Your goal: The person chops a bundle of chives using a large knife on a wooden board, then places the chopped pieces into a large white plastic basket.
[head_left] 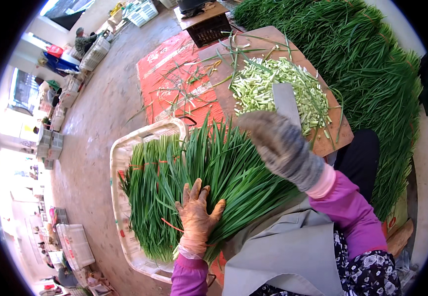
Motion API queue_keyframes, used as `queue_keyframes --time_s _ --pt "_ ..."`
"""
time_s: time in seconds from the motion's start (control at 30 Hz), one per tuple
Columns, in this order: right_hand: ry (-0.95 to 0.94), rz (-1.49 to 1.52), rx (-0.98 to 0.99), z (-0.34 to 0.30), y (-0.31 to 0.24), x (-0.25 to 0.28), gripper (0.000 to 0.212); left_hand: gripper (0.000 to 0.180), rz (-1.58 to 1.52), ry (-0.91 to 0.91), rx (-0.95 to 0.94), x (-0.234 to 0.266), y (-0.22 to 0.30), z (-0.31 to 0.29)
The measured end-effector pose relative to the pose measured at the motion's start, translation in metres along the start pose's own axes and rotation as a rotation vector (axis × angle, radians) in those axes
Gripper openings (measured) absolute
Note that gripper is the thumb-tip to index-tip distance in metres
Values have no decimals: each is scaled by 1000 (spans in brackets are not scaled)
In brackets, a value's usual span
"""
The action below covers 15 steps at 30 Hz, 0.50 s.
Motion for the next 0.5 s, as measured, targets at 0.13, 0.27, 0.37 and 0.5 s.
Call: queue_keyframes --time_s 0.13,0.27,0.37,0.5 --pt "-385 156 -241 -9 -3 -48 32 62 3 16 4 -1 1 -3" --pt "-575 -119 -89 -45 -9 -94 54 64 19 23 -10 -1 4 -3" --pt "-435 -141 197 -67 -24 -115 66 67 39 5 -24 0 7 -2" --pt "-953 -167 -8 -89 -36 -121 64 72 63 -15 5 -1 4 -6"
Point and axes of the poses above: each hand's wrist, its own z-axis towards the middle knuckle, its own x-axis out of the back of the hand, y = z × x, the point moved 6 cm from there along z, towards the middle knuckle, and after that the axes turned 6 degrees about y, right-handed, at the moved point
